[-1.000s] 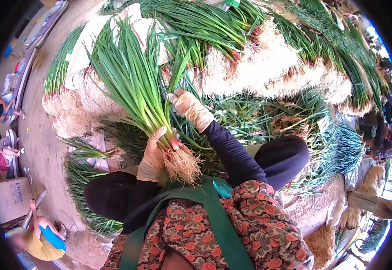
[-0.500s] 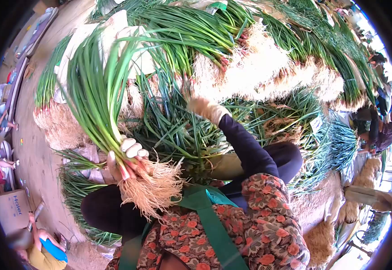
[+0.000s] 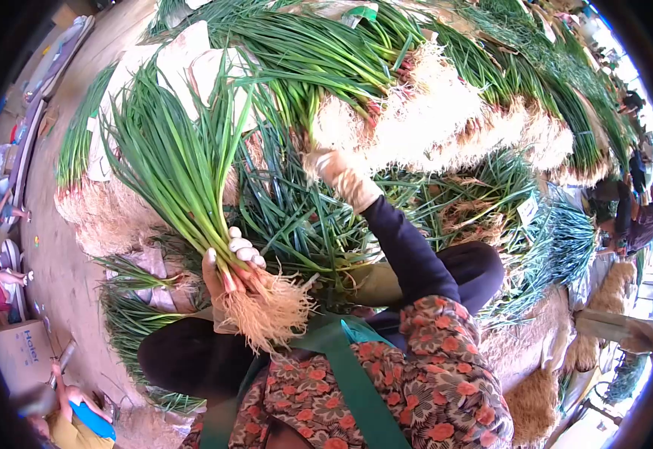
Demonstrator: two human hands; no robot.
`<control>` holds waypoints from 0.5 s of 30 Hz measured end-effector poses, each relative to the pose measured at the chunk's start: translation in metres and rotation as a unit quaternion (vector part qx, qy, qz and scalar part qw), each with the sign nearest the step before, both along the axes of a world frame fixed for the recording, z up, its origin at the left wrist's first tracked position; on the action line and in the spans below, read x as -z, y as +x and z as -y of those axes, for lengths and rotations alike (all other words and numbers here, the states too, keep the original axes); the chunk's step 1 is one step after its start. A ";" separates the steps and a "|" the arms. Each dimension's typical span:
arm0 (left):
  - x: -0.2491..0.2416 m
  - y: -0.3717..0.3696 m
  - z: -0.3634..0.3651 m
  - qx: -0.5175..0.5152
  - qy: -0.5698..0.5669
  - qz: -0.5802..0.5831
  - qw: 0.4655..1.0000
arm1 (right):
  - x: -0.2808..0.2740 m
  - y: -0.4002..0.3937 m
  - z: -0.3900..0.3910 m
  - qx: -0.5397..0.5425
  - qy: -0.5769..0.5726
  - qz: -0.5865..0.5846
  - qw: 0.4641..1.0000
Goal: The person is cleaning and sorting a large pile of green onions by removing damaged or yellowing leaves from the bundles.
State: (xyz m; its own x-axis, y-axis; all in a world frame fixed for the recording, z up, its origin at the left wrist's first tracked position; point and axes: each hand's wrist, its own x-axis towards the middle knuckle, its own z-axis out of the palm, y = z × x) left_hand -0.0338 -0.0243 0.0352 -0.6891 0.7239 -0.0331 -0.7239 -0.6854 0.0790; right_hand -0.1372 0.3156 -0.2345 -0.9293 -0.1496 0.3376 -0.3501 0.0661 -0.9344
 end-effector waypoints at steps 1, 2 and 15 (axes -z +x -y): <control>-0.002 0.002 -0.002 -0.014 -0.046 -0.001 0.999 | -0.056 0.035 0.020 0.046 0.140 0.047 0.988; 0.001 0.001 -0.003 -0.012 -0.059 -0.016 0.998 | -0.106 0.060 0.041 0.061 0.152 0.136 0.977; -0.025 0.022 -0.023 -0.067 -0.371 0.086 0.922 | -0.266 0.140 0.122 -0.191 0.120 0.276 0.934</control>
State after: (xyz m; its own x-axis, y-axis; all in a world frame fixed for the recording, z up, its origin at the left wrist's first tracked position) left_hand -0.0116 -0.0011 0.0606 -0.7090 0.3666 -0.6025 -0.6821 -0.5734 0.4538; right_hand 0.0025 0.1937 0.0313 -0.8156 -0.5153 -0.2633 0.1403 0.2654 -0.9539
